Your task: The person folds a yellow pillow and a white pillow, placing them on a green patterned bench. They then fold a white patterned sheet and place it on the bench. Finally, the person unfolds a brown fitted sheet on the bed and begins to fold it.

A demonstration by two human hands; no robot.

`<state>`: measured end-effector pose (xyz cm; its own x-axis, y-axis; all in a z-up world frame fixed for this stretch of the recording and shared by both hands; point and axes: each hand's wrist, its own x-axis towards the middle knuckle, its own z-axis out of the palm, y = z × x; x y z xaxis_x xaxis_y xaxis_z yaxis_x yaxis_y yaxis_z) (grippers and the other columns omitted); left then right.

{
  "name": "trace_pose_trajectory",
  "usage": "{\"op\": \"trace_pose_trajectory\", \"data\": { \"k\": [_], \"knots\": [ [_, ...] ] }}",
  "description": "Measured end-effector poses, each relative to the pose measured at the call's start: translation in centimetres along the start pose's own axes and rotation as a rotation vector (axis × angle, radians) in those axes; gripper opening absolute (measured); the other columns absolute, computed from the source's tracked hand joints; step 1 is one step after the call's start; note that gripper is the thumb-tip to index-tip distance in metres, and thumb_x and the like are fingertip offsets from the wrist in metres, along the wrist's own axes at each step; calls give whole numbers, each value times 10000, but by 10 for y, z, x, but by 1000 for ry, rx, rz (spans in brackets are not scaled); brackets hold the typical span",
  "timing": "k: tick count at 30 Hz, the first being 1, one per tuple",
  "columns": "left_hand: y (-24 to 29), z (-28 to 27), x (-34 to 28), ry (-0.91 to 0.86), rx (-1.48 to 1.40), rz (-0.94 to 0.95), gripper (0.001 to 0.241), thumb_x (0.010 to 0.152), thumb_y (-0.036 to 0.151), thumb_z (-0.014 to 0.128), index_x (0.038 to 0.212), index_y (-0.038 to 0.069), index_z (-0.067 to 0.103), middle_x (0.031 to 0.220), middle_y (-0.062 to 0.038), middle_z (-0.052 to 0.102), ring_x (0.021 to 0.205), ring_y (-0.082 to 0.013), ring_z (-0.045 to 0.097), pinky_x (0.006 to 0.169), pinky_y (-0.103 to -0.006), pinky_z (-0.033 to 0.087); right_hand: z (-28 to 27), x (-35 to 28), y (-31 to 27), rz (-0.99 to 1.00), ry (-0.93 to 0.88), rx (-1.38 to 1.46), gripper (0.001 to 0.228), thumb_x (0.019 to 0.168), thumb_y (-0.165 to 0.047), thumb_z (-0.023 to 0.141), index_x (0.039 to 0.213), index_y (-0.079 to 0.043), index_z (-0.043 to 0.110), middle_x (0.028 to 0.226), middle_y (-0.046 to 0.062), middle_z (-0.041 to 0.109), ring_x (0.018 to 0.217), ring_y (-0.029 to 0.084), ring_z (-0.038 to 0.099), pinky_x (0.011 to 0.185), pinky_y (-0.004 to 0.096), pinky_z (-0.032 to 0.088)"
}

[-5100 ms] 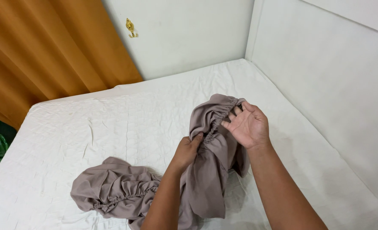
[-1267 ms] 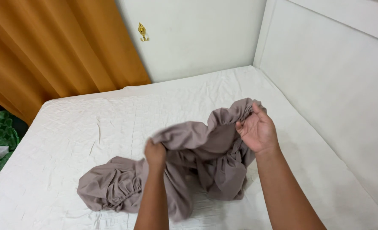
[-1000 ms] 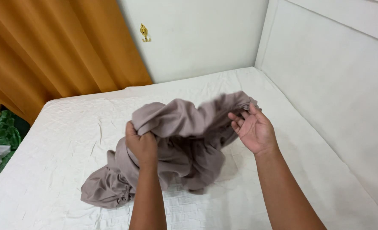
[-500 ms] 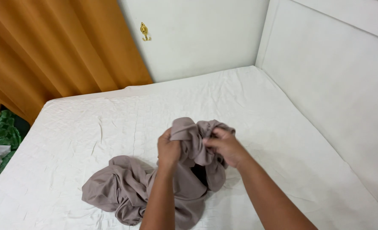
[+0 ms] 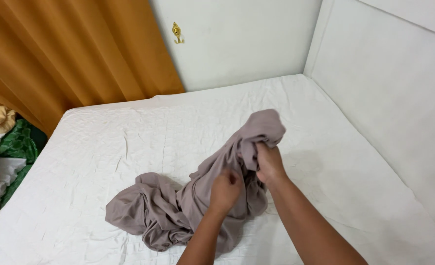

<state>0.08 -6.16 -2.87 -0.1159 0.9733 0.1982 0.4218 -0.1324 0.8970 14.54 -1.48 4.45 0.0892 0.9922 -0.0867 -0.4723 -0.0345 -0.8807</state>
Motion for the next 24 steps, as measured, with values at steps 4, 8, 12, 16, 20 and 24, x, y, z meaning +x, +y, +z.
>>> {"op": "trace_pose_trajectory", "data": {
  "k": [4, 8, 12, 16, 20, 24],
  "knots": [
    [-88, 32, 2, -319, 427, -122, 701, 918, 549, 692, 1196, -93, 641, 1152, -322, 689, 1102, -419, 680, 921, -448, 550, 35, -39, -43, -31, -59, 241, 350, 1031, -219, 492, 1294, 4, 546, 1189, 128, 638, 1001, 237, 674, 828, 442, 638],
    [-31, 11, -10, -266, 252, -547, 1172, 786, 740, 786, 1394, -137, 302, 1361, -336, 476, 1149, -434, 642, 771, -503, 683, 55, -63, -52, 81, -83, 303, 404, 1022, -228, 471, 1341, 13, 525, 1267, 146, 632, 1067, 282, 675, 882, 473, 581],
    [-84, 16, 5, -53, 309, -377, 636, 869, 534, 635, 1069, -61, 732, 1109, -332, 691, 1111, -461, 667, 972, -480, 537, 55, -68, -54, 62, -156, 301, 421, 1040, -245, 463, 1366, 14, 522, 1281, 143, 627, 1120, 283, 647, 945, 490, 598],
    [-138, -8, 14, 106, 176, -244, 403, 853, 258, 568, 1117, 12, 747, 1078, -285, 725, 1050, -459, 686, 933, -499, 536, 45, -58, -57, -51, -80, 367, 416, 1043, -253, 435, 1388, -33, 505, 1332, 90, 611, 1203, 249, 617, 998, 484, 522],
    [-130, -66, 28, 183, 125, -268, 356, 927, 216, 529, 1113, -20, 720, 1009, -280, 733, 949, -425, 707, 862, -481, 540, 24, -38, -46, -170, -96, 429, 382, 1066, -247, 443, 1382, -49, 527, 1347, 78, 601, 1221, 250, 601, 1015, 482, 569],
    [-136, -133, 66, 453, 132, 11, 330, 910, 165, 583, 1127, -52, 702, 1003, -260, 721, 900, -358, 680, 799, -447, 535, 21, -39, -48, -93, 65, 382, 382, 1048, -278, 446, 1357, -81, 552, 1305, 72, 623, 1161, 249, 632, 937, 474, 598]
  ]
}}
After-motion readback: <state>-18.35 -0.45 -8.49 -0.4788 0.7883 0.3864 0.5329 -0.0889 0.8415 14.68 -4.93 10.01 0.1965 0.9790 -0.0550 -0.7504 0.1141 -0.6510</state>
